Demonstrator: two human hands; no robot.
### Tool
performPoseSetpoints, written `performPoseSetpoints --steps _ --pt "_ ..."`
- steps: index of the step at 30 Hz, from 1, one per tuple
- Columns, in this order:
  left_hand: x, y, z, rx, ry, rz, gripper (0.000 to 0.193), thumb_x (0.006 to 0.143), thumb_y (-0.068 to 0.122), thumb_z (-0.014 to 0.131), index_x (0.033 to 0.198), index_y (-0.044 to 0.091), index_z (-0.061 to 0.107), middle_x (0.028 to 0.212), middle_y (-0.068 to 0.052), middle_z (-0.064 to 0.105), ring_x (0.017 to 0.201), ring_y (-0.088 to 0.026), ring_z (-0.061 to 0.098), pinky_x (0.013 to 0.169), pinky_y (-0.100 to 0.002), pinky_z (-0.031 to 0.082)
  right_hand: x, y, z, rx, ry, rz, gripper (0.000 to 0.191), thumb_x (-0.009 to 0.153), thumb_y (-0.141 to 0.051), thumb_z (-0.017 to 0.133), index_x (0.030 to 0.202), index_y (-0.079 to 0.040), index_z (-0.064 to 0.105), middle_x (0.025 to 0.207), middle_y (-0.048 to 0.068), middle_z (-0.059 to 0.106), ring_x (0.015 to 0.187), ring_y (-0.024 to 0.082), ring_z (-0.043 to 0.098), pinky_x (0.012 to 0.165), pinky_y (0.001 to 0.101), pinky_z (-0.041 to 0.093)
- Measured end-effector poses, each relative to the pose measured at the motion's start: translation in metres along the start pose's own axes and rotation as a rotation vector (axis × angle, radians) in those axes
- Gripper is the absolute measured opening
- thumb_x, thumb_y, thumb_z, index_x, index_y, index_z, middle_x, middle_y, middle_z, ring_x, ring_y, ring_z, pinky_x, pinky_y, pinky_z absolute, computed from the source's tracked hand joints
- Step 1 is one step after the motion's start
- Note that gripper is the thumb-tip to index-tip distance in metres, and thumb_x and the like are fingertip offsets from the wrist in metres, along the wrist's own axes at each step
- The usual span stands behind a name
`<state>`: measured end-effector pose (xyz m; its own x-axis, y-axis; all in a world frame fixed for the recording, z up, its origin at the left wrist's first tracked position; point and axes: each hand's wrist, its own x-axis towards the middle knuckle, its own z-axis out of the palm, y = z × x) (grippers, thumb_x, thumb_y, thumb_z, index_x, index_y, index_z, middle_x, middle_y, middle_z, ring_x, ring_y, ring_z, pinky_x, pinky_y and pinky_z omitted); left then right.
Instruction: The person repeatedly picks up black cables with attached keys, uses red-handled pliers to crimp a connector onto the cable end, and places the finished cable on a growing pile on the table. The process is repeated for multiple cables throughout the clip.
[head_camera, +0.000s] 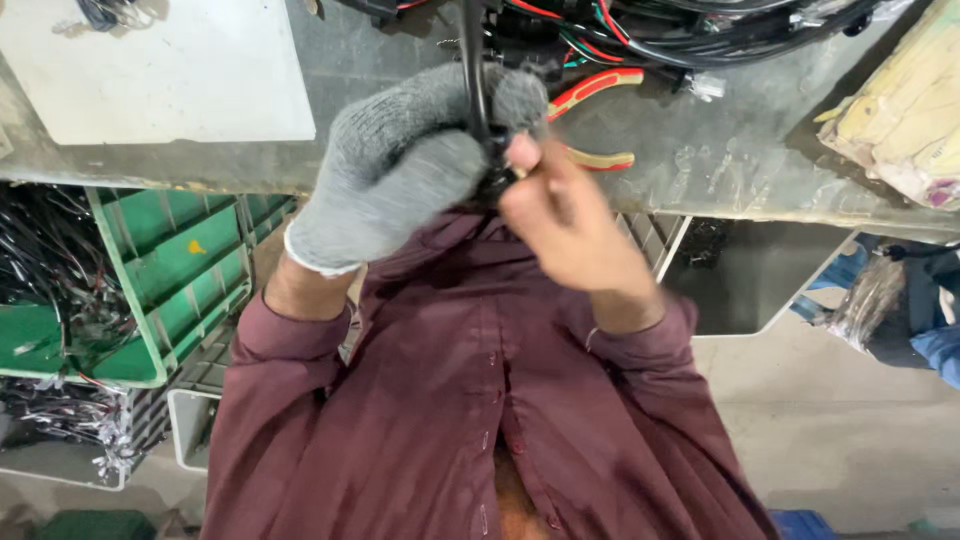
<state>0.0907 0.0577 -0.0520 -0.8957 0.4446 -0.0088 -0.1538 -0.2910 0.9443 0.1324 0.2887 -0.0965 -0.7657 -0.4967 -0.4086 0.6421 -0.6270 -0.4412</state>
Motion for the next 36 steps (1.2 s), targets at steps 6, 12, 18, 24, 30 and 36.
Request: performPoseSetpoints --steps 6,12,18,24,30,36 --pt "-0.009 -0.036 0.015 0.192 0.249 0.235 0.019 0.100 0.006 0.075 0.117 0.002 0.066 0.114 -0.006 0.070 0.114 -0.019 0.059 0.100 -0.030 0.051 0.009 0.014 -0.017 -0.945 0.044 -0.502 0.056 0.109 -0.046 0.059 0.138 0.001 0.048 0.125 0.007 0.058 0.115 0.012 0.056 0.106 0.0289 0.045" --pt "-0.030 -0.048 0.018 0.007 0.307 0.058 0.029 0.095 0.004 0.082 0.120 0.003 0.066 0.118 -0.006 0.070 0.109 -0.016 0.066 0.098 -0.030 0.055 0.012 0.014 -0.026 -0.954 -0.062 -0.589 0.053 0.108 -0.046 0.061 0.134 -0.001 0.050 0.123 0.010 0.060 0.106 0.016 0.057 0.097 0.0293 0.046" --pt "-0.030 -0.038 0.011 0.327 0.316 0.191 0.030 0.091 0.006 0.091 0.113 0.006 0.071 0.108 -0.005 0.073 0.096 -0.018 0.072 0.084 -0.031 0.058 0.016 0.013 -0.033 -1.089 -0.131 -0.738 0.042 0.111 -0.038 0.058 0.133 -0.003 0.054 0.123 0.013 0.062 0.109 0.023 0.060 0.098 0.0346 0.051" --pt "-0.019 -0.029 0.019 0.848 0.208 0.210 0.029 0.094 0.020 0.090 0.116 0.010 0.074 0.114 -0.005 0.073 0.103 -0.025 0.073 0.089 -0.035 0.059 0.003 0.015 -0.028 -1.189 0.007 -0.596 0.035 0.106 -0.007 0.061 0.140 0.000 0.055 0.118 0.014 0.059 0.101 0.023 0.060 0.090 0.0275 0.049" --pt "-0.015 -0.030 0.011 0.678 0.114 0.173 0.027 0.099 0.023 0.087 0.119 0.013 0.071 0.117 -0.005 0.072 0.102 -0.023 0.074 0.089 -0.032 0.059 0.002 0.014 -0.019 -1.385 -0.006 -0.725 0.046 0.089 0.007 0.066 0.134 0.002 0.055 0.116 0.012 0.062 0.095 0.024 0.061 0.087 0.0271 0.050" --pt "-0.019 -0.038 0.019 0.909 0.139 0.187 0.033 0.098 0.022 0.080 0.126 0.013 0.066 0.120 -0.008 0.070 0.106 -0.033 0.068 0.093 -0.041 0.054 0.004 0.015 -0.008 -1.139 0.092 -0.590 0.029 0.105 -0.013 0.048 0.128 0.004 0.052 0.121 0.012 0.060 0.109 0.023 0.059 0.099 0.0312 0.046"
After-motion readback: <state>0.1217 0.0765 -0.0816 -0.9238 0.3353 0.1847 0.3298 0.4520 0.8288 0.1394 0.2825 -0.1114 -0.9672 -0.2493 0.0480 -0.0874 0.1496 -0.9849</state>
